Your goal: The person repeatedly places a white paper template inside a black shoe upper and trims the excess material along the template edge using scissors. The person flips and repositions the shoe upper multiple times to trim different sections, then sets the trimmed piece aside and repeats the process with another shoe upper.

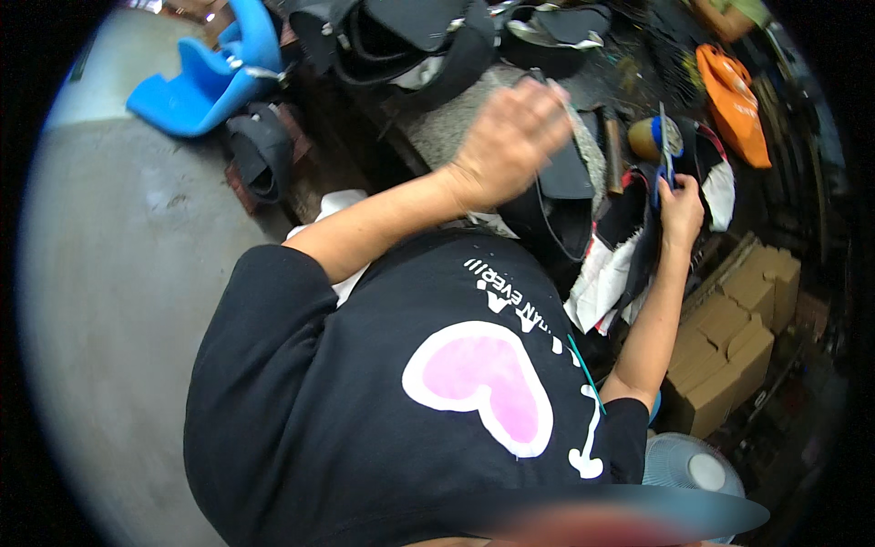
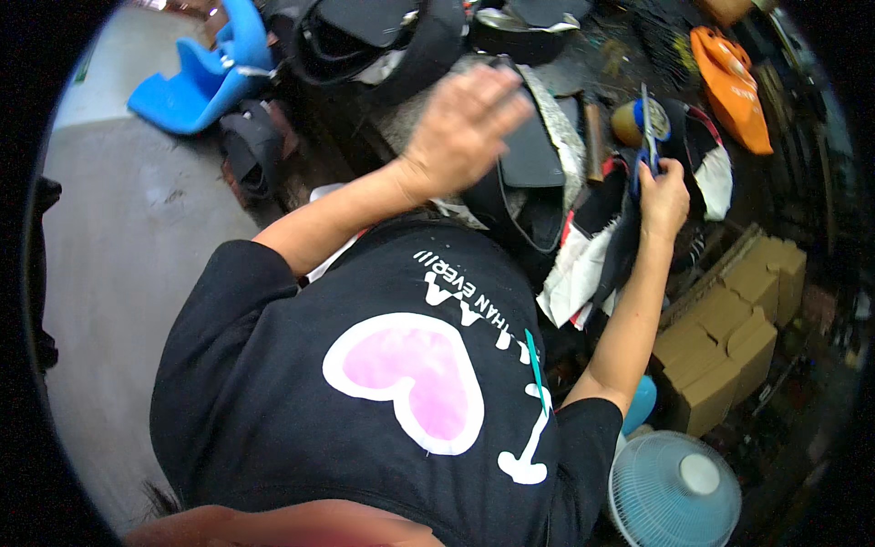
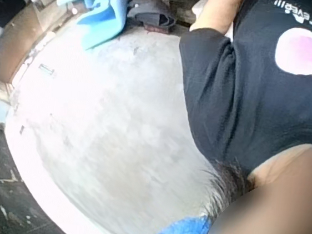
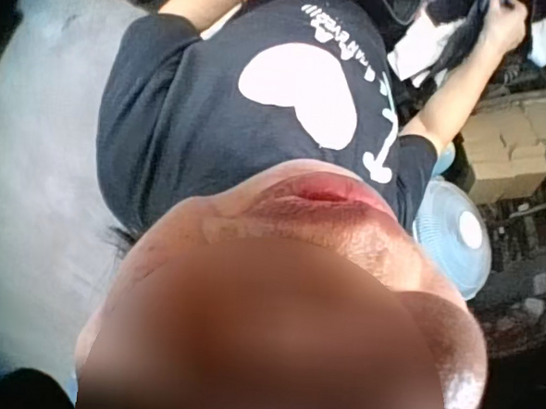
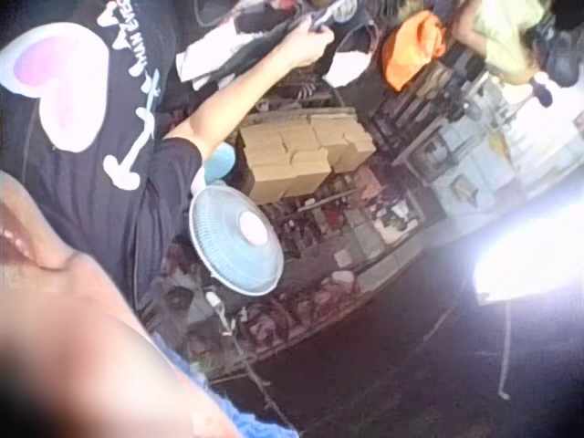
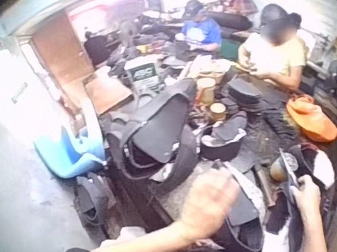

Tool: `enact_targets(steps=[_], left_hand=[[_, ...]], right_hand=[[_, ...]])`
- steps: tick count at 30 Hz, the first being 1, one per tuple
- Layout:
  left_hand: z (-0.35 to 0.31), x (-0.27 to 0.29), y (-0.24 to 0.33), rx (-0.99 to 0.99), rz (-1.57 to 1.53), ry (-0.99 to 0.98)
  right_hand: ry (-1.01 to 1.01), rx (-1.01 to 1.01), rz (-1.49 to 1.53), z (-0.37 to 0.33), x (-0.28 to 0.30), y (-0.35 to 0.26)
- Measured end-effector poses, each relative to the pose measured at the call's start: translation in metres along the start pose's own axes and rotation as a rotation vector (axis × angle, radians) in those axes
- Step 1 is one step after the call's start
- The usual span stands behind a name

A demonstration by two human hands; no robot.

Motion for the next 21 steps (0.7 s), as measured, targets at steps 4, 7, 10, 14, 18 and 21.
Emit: enact_targets(steps=[4, 7, 10, 14, 18, 21], left_hand=[[-0.028, -0.037, 0.079, -0.274, -0.707, -0.692], [-0.043, -0.050, 0.077, -0.181, -0.579, -0.882], [-0.027, -0.023, 0.057, -0.047, -0.459, -0.697], [-0.016, 0.046, 0.040, 0.050, -0.379, -0.710], [-0.039, 0.135, -0.014, 0.234, -0.474, -0.730], [-0.083, 0.176, -0.072, 0.462, -0.193, -0.718]], right_hand=[[0.037, 0.080, -0.032, 0.006, -0.005, 0.004], [0.019, 0.125, -0.002, 0.012, -0.008, 0.007], [-0.022, 0.150, -0.005, 0.017, -0.012, 0.007], [-0.039, 0.144, -0.019, 0.023, -0.014, 0.012], [-0.082, 0.132, -0.036, 0.031, -0.021, 0.023], [-0.102, 0.134, -0.024, 0.036, -0.026, 0.030]])
Point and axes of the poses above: each hand's wrist, its own z-axis towards the middle knuckle, its own x-axis out of the back of the hand, y = z × x, the point moved 8 cm from there along z, towards the middle knuckle, and after that the axes turned 4 degrees about -y, right-handed, at the moved point
